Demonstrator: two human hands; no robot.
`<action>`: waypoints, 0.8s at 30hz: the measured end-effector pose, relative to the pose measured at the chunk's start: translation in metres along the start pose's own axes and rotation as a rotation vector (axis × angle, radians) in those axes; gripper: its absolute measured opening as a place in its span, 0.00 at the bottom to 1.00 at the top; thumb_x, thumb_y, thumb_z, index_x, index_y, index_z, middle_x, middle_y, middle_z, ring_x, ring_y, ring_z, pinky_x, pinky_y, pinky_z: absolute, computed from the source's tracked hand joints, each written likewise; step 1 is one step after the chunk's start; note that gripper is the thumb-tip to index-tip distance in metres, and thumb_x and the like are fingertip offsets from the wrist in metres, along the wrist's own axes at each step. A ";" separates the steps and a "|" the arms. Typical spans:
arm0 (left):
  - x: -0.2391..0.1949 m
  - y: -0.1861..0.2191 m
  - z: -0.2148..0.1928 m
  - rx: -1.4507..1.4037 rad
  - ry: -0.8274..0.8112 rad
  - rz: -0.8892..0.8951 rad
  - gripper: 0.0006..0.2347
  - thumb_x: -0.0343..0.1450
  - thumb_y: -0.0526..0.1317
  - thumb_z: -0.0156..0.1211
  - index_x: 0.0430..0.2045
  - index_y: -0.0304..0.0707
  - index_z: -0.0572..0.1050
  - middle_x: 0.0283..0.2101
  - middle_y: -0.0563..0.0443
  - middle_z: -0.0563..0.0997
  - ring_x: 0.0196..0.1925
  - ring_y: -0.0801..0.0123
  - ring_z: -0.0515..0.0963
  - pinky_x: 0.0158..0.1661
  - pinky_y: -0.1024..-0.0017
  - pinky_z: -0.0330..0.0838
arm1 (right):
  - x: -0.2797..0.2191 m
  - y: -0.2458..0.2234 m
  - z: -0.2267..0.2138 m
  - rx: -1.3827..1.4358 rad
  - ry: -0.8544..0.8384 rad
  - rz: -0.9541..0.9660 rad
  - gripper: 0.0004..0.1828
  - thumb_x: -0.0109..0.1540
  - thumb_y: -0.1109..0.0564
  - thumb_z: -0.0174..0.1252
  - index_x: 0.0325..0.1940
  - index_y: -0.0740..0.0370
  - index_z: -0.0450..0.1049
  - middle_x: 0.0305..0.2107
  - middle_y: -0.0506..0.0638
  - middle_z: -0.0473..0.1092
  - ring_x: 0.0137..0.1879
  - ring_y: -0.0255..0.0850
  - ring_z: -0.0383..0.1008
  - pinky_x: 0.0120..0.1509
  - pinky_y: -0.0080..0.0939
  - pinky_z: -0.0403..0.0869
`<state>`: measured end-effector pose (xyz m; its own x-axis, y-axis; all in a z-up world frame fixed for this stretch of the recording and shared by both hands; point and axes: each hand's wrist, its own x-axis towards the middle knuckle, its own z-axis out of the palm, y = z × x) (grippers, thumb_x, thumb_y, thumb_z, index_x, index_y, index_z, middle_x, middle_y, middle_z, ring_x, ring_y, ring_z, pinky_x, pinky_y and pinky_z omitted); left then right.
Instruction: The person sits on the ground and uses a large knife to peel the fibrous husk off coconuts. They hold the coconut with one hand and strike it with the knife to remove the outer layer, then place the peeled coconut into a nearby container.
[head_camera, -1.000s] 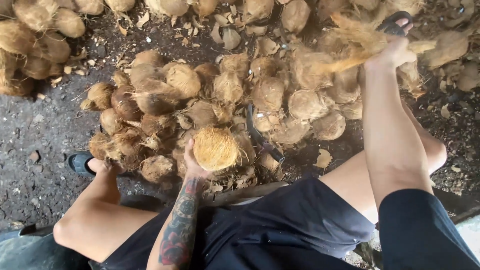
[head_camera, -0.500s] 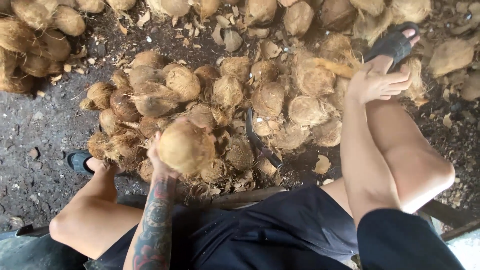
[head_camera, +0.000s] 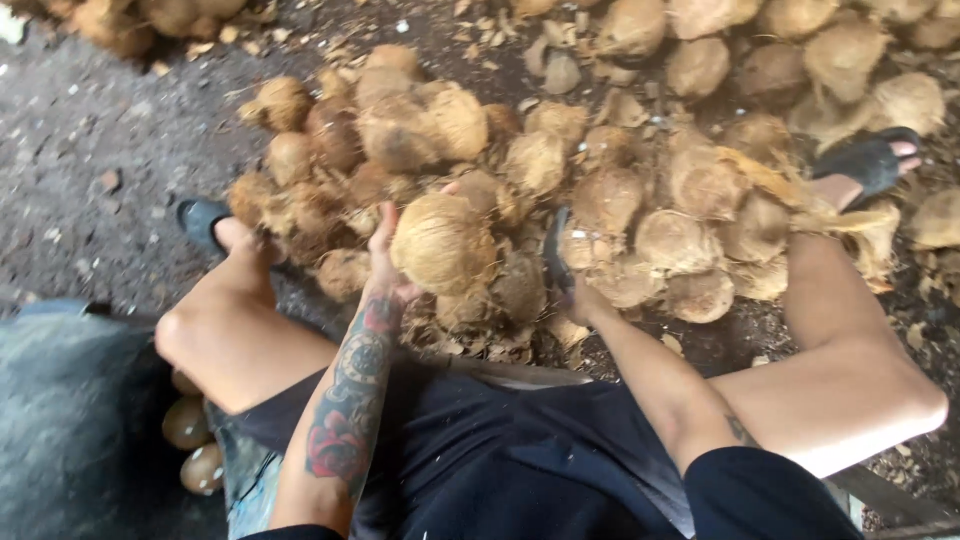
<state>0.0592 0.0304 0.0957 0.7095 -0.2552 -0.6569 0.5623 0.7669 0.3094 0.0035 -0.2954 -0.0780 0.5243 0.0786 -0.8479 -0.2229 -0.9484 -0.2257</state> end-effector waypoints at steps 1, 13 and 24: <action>-0.005 0.003 0.003 0.009 -0.065 0.008 0.41 0.63 0.68 0.61 0.67 0.39 0.71 0.65 0.29 0.76 0.64 0.35 0.77 0.63 0.32 0.70 | 0.013 0.006 0.010 -0.002 0.029 0.046 0.48 0.60 0.38 0.62 0.75 0.61 0.50 0.60 0.67 0.75 0.71 0.59 0.72 0.76 0.62 0.70; -0.006 -0.012 -0.040 0.099 -0.166 -0.027 0.39 0.69 0.67 0.58 0.66 0.31 0.70 0.60 0.28 0.79 0.61 0.42 0.81 0.63 0.39 0.73 | -0.206 -0.056 -0.098 0.882 0.238 -0.307 0.07 0.62 0.62 0.62 0.38 0.67 0.71 0.20 0.56 0.73 0.27 0.48 0.79 0.29 0.45 0.75; 0.034 -0.062 -0.096 0.034 0.059 0.011 0.39 0.61 0.59 0.66 0.63 0.31 0.70 0.59 0.30 0.77 0.58 0.42 0.79 0.59 0.42 0.74 | -0.295 -0.126 -0.068 1.013 0.436 -1.209 0.06 0.65 0.52 0.56 0.39 0.54 0.71 0.20 0.52 0.71 0.27 0.45 0.73 0.36 0.43 0.75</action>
<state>0.0074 0.0309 -0.0119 0.6898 -0.2109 -0.6926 0.5696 0.7487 0.3392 -0.0673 -0.2199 0.2329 0.9240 0.3276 0.1973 0.1411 0.1875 -0.9721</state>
